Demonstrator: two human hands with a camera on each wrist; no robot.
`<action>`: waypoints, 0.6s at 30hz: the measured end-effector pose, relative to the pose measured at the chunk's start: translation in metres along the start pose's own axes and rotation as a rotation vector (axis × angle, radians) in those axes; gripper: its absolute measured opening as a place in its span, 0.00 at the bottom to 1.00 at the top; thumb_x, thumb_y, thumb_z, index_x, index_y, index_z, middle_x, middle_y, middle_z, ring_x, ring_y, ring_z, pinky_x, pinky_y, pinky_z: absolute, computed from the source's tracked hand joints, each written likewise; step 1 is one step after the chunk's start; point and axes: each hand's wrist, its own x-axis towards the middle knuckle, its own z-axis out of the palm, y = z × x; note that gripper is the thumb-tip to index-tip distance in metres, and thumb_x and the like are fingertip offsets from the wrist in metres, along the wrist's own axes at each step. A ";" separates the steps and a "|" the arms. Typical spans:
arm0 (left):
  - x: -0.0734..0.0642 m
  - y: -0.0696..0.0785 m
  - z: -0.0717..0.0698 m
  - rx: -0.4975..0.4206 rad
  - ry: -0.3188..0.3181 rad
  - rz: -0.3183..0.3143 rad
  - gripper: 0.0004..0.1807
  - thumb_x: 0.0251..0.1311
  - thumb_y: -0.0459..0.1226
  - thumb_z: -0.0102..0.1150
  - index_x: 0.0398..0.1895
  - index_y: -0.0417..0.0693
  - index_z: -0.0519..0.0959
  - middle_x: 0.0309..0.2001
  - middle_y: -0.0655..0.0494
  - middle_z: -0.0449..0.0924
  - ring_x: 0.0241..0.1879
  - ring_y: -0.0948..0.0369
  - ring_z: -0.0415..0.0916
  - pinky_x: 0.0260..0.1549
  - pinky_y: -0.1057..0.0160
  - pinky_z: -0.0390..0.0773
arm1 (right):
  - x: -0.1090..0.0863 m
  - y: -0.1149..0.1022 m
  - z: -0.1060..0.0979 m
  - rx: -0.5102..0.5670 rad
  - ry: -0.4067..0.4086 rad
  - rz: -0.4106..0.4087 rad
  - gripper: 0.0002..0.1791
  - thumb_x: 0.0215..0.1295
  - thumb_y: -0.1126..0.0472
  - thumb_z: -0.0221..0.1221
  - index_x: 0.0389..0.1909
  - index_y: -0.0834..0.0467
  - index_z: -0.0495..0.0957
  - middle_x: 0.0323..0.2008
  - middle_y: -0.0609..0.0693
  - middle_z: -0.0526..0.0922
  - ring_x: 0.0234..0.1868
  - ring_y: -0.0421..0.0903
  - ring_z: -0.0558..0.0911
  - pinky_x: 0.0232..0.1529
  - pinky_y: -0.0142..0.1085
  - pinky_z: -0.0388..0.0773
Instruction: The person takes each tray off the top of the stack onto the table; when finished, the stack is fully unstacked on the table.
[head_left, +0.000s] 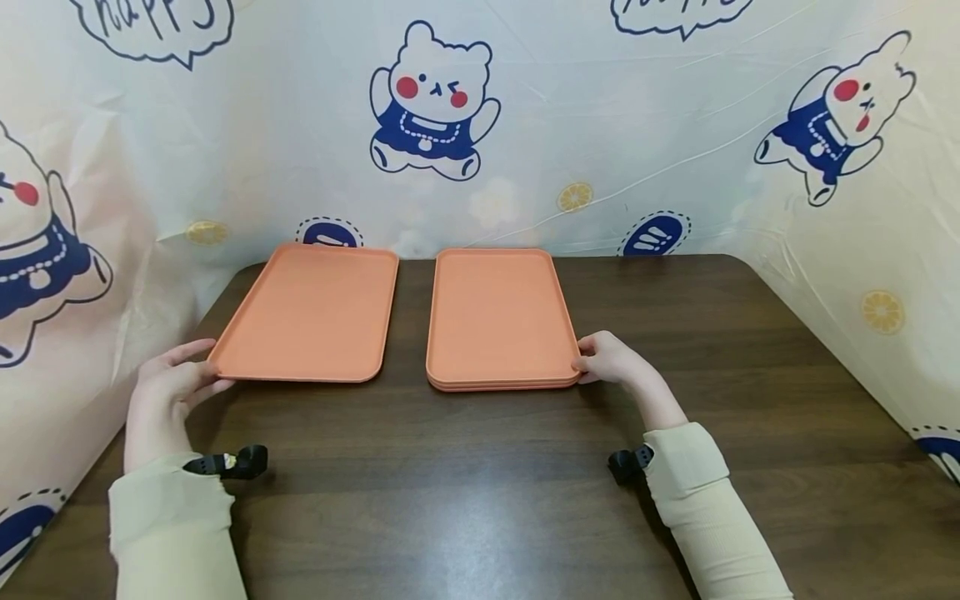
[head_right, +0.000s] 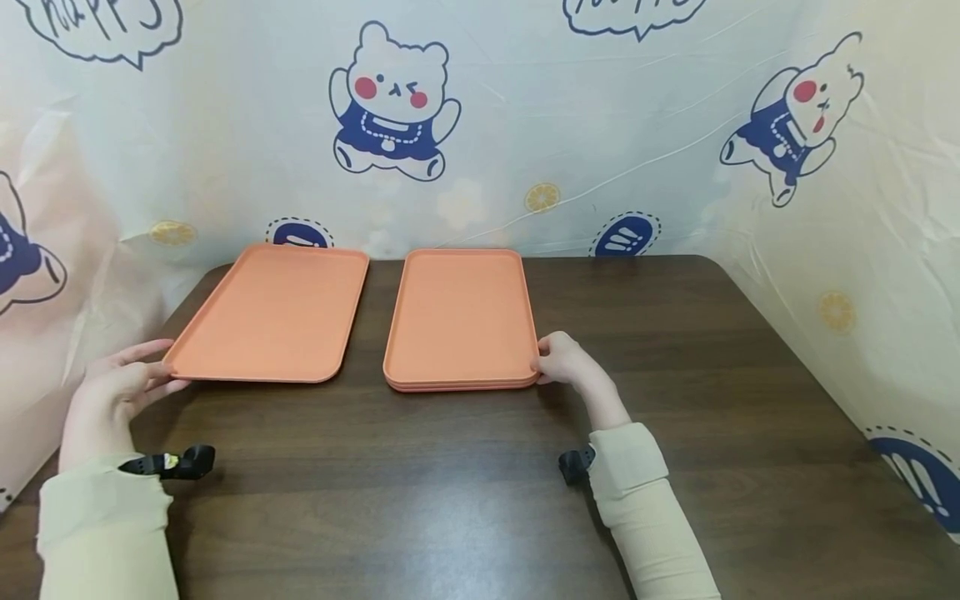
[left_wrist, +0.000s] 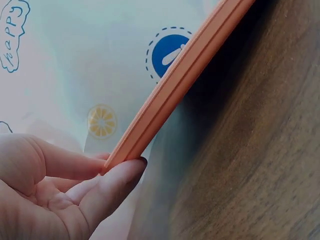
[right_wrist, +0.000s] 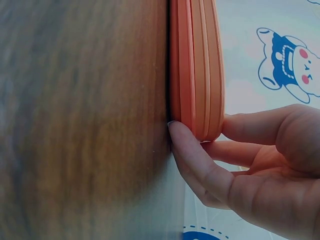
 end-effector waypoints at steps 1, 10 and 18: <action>0.000 0.000 0.000 0.010 0.007 -0.002 0.40 0.56 0.19 0.48 0.72 0.52 0.53 0.20 0.69 0.76 0.23 0.67 0.79 0.27 0.67 0.82 | 0.000 0.000 0.000 -0.001 0.001 0.001 0.17 0.64 0.72 0.49 0.51 0.77 0.70 0.44 0.67 0.79 0.39 0.47 0.82 0.46 0.42 0.81; 0.001 -0.002 0.002 0.154 0.104 -0.049 0.30 0.58 0.19 0.43 0.56 0.59 0.73 0.61 0.40 0.60 0.23 0.73 0.75 0.32 0.70 0.82 | 0.000 -0.001 0.000 -0.007 0.008 0.013 0.16 0.65 0.71 0.50 0.51 0.76 0.71 0.44 0.67 0.79 0.40 0.48 0.82 0.46 0.43 0.80; 0.000 -0.003 0.000 0.083 0.078 -0.008 0.29 0.54 0.17 0.41 0.15 0.62 0.78 0.49 0.47 0.62 0.23 0.70 0.75 0.29 0.70 0.82 | 0.000 -0.001 0.001 -0.007 0.002 0.009 0.16 0.65 0.71 0.50 0.51 0.77 0.71 0.44 0.67 0.79 0.40 0.48 0.82 0.46 0.43 0.80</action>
